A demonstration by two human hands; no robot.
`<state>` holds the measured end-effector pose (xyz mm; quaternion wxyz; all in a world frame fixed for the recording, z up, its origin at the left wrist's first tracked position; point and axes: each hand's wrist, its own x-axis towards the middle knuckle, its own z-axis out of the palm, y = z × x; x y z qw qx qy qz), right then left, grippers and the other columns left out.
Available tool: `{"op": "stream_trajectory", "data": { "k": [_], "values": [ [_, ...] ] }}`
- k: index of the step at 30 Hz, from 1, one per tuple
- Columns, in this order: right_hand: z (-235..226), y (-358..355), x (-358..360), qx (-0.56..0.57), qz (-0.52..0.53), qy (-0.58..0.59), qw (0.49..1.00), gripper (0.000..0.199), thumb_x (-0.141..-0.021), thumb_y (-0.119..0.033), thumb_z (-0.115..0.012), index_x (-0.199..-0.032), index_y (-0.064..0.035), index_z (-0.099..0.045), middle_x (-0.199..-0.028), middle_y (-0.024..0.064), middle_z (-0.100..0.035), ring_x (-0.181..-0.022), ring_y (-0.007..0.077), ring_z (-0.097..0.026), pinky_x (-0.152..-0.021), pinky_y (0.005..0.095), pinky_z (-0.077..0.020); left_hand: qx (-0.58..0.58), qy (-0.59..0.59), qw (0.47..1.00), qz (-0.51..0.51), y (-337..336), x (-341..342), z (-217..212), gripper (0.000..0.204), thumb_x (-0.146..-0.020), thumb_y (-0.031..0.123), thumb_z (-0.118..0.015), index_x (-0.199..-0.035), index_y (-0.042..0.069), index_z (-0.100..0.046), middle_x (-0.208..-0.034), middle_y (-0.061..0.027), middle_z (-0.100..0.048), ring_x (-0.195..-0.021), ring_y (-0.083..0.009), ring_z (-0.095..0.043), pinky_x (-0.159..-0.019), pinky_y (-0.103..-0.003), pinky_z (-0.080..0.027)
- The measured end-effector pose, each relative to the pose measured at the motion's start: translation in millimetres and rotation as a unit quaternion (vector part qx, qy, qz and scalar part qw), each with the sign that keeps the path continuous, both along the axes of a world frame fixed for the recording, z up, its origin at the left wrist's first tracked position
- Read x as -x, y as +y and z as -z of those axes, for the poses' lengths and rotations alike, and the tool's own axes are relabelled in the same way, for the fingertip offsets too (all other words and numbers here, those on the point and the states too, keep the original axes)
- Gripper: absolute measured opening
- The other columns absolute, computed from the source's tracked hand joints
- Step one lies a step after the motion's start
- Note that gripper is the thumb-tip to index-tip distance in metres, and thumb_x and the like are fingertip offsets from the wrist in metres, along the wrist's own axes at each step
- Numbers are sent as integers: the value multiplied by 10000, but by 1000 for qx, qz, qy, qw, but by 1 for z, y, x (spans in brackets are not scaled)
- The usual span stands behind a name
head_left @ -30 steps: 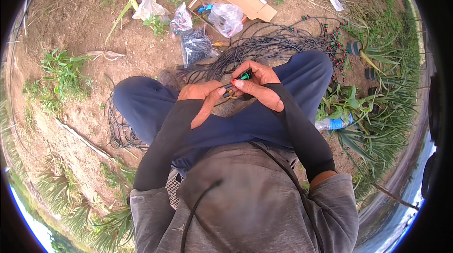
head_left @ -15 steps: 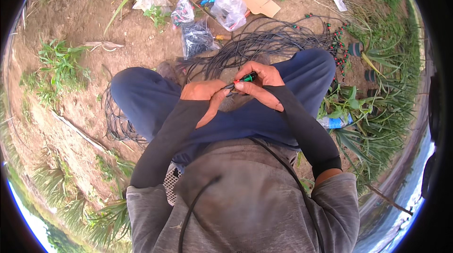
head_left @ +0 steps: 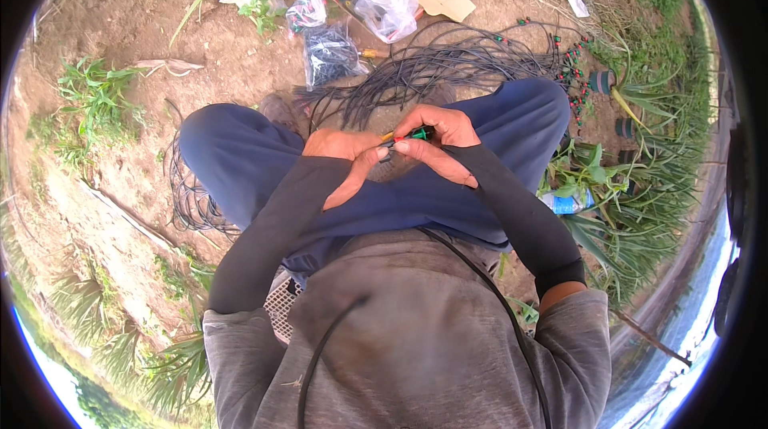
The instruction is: The person sits on the ground assembling an irrigation system. They cut black tubing with pliers, insert small green and red connectors, and attach them to the tubing. The person handles multiple pieces of tubing and connectors throughout the process.
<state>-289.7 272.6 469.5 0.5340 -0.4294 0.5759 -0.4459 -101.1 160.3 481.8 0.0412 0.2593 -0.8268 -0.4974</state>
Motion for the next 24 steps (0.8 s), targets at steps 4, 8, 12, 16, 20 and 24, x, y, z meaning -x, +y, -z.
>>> {"op": "stream_trajectory", "data": {
  "k": [4,8,12,16,20,24],
  "values": [
    [3,-3,1,30,-9,49,998,81,-866,-18,-696,-918,-1,-636,-866,32,-617,-752,77,-588,-633,235,-482,13,0,1000,-1,1,1,5,142,-890,172,-631,-841,39,-647,-639,-176,-584,-618,-395,-578,-548,-460,-422],
    [0,-8,5,14,-34,41,998,91,-863,-21,-700,-922,6,-637,-860,35,-618,-744,75,-588,-635,231,-484,122,54,991,11,5,-2,15,53,-838,52,-665,-884,25,-668,-651,-158,-575,-573,-329,-578,-527,-380,-441],
    [3,-15,7,4,-38,36,999,85,-866,-28,-700,-914,10,-641,-876,39,-632,-746,72,-598,-644,232,-495,216,98,971,12,6,-1,19,78,-792,25,-689,-813,36,-615,-641,-149,-563,-608,-354,-588,-524,-415,-436],
    [8,-25,16,-48,-84,38,995,188,-861,-36,-709,-1028,1,-629,-945,55,-643,-809,85,-613,-683,238,-511,208,102,973,9,3,-1,28,58,-822,36,-671,-865,10,-642,-681,-165,-579,-576,-309,-570,-528,-386,-436],
    [2,-37,17,-14,-34,-125,991,524,-849,-46,-726,-1315,-43,-489,-1098,85,-614,-987,138,-608,-819,262,-516,-48,59,991,-111,-2,-1,34,161,-922,110,-607,-993,-21,-666,-697,-65,-595,-583,-126,-481,-568,-294,-409],
    [5,-38,26,-37,-4,-164,986,566,-895,-106,-687,-1378,-13,-406,-1188,88,-587,-1123,157,-552,-942,295,-445,-217,74,958,-171,-8,1,29,232,-977,179,-566,-1036,-18,-674,-734,74,-522,-686,-17,-403,-592,-215,-341]
  ]
}}
